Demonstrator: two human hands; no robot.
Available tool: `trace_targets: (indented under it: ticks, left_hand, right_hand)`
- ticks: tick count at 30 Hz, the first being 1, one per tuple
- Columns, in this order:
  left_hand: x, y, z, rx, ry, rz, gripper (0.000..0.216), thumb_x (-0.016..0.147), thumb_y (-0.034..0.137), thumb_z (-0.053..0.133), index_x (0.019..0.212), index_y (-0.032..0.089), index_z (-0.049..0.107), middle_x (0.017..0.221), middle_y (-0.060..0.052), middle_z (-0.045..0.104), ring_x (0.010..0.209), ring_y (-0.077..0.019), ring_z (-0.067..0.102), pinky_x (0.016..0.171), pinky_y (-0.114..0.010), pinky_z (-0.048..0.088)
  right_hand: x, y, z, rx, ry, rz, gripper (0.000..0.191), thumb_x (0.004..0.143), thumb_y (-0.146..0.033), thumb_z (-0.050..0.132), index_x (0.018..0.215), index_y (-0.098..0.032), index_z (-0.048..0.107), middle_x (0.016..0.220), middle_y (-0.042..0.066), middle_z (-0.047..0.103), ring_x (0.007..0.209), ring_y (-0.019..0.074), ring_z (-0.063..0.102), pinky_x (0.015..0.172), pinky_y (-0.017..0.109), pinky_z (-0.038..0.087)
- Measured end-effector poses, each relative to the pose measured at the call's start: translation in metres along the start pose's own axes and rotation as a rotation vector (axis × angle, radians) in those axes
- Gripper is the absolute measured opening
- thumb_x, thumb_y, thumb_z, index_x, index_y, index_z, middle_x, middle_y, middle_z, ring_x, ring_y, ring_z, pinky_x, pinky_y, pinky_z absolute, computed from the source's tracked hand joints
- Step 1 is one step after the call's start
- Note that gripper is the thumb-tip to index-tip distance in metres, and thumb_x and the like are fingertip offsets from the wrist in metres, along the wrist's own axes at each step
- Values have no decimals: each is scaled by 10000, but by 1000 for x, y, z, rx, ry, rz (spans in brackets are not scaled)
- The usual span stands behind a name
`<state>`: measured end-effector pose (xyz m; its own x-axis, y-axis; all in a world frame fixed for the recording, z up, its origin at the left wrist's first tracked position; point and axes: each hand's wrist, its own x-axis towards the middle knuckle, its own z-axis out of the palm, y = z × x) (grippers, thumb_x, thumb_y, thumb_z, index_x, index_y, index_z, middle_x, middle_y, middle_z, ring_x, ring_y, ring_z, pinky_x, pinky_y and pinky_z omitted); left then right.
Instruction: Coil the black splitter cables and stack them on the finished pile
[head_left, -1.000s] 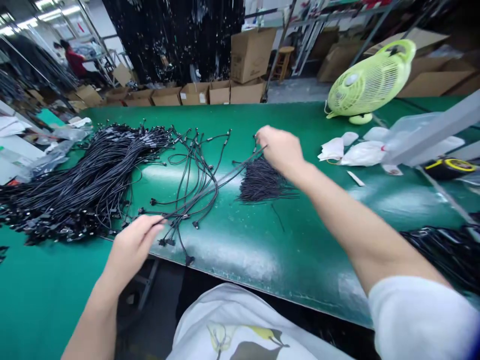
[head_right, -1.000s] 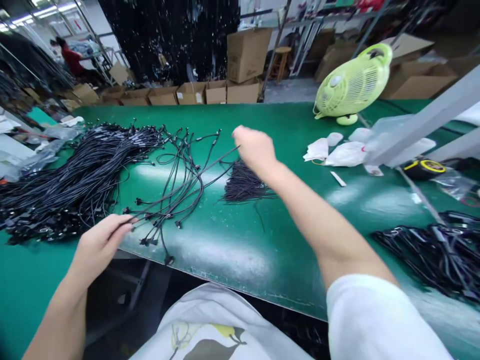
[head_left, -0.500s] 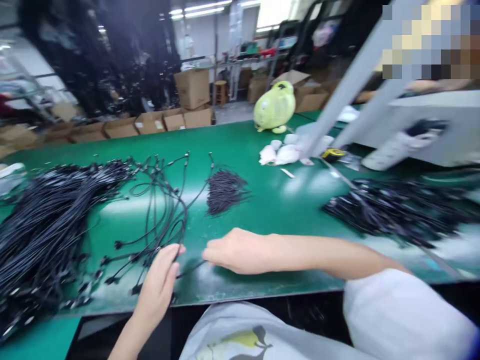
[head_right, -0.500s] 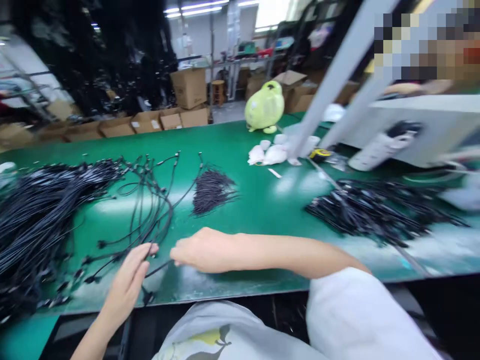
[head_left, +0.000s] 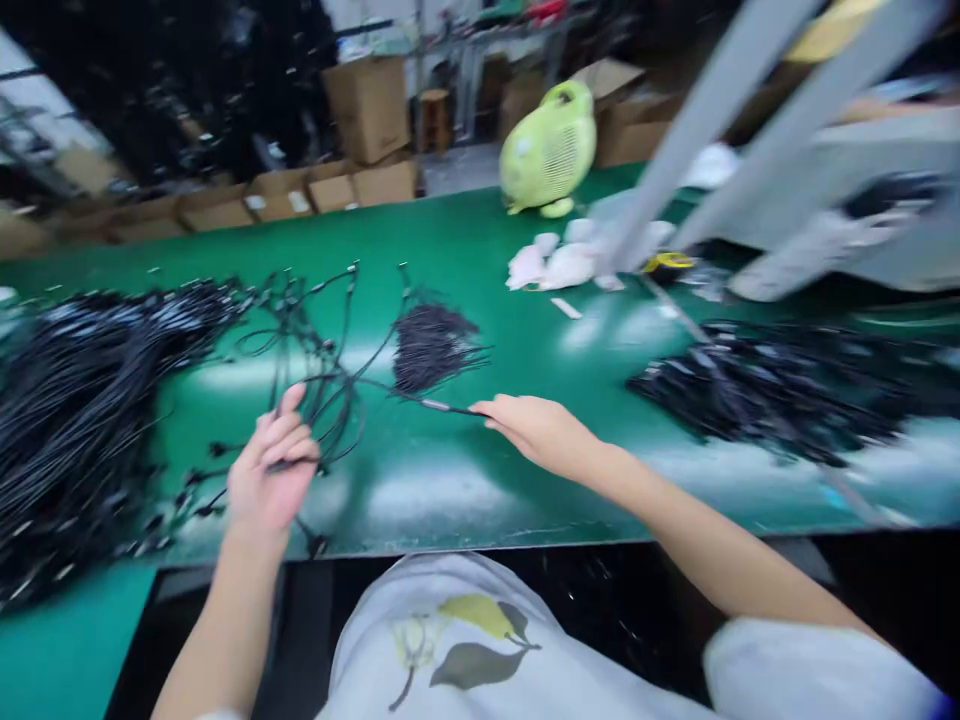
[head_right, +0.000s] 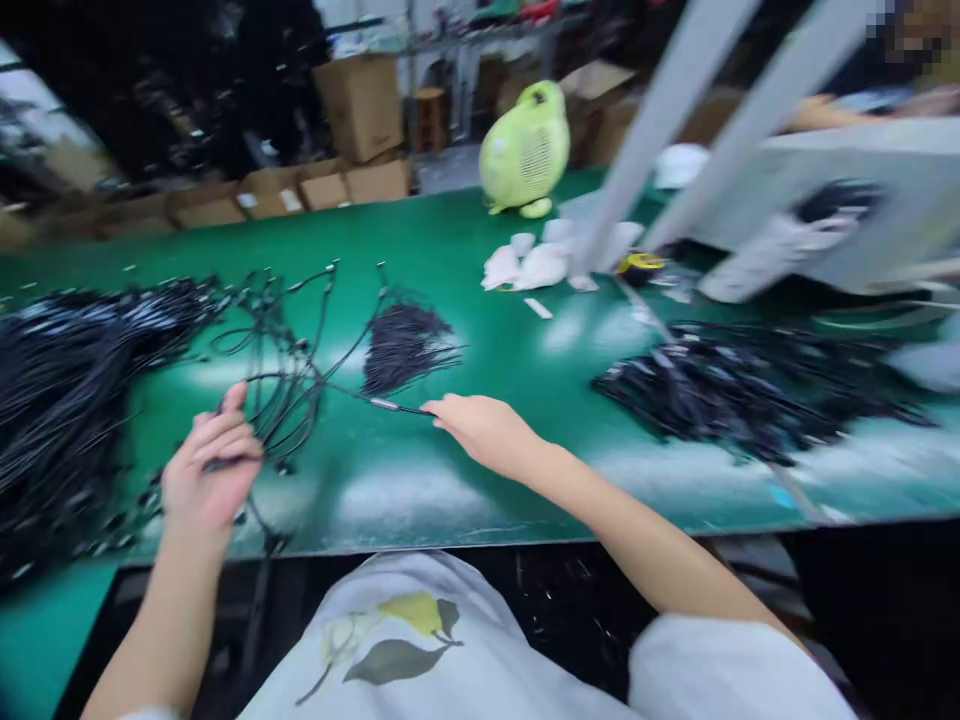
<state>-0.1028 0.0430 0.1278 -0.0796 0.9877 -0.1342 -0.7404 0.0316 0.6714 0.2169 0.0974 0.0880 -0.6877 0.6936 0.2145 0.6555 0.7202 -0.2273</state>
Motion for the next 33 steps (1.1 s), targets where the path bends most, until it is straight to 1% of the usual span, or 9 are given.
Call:
trace_targets:
  ticks: [4,7,11,15,19,23,26,30,33]
  left_hand:
    - [12,-34,8,523,-98,24,306,896,373,597,1074,127,636,831,-55,671,730,-124,641,654,-217,504]
    - [5,-61,13,910,-345,19,337,923,425,535,1062,145,661,1079,-102,680,1016,-204,620,895,-309,467]
    - [-5,-66,11,917,-500,-81,313,930,424,520,946,141,654,837,-50,676,735,-144,598,745,-271,456]
    - [1,-64,9,477,-305,-40,289,883,434,600,855,146,586,757,-14,618,535,-81,489,575,-229,397]
    - [5,-82,8,318,-161,-107,397,859,542,587,779,155,548,703,-21,574,691,-150,576,705,-274,442]
    - [0,-108,0,194,-73,-203,476,872,624,497,703,182,445,569,48,397,574,-116,478,691,-275,423]
    - [-5,-114,-10,355,-101,-113,460,874,636,479,764,192,437,562,71,342,530,-103,414,641,-267,382]
    - [-7,-106,-22,842,-237,-36,401,875,559,535,963,171,483,672,31,468,615,-132,455,648,-284,380]
    - [-9,-97,-29,1052,-379,-118,348,878,497,538,931,153,525,722,8,495,664,-139,443,651,-283,378]
  right_hand:
    - [0,-37,-2,34,-72,-345,287,979,-173,349,993,-152,635,732,42,642,618,148,551,602,283,349]
    - [18,-56,-11,151,-67,-446,294,993,-267,380,890,-168,637,712,33,634,618,141,545,604,280,344]
    - [53,-49,-11,437,63,-190,215,960,-331,477,900,-187,624,794,24,639,705,132,572,649,252,382]
    - [70,-48,20,843,358,146,354,845,-505,613,996,-188,570,927,49,603,877,178,557,768,296,430]
    - [72,-71,52,1463,290,420,374,892,-552,515,777,-198,478,620,-53,388,548,94,389,538,233,358]
    - [73,-84,52,1870,223,540,409,823,-535,637,724,-196,431,581,-91,241,467,55,201,432,196,231]
    - [74,-88,49,1939,187,535,415,774,-520,701,715,-187,460,640,-55,402,557,65,390,522,191,378]
    - [71,-104,59,1839,313,528,430,774,-575,670,951,-191,595,927,34,598,864,135,581,727,241,494]
    - [68,-118,67,1812,310,455,386,796,-533,668,943,-191,567,869,23,597,759,117,593,616,219,481]
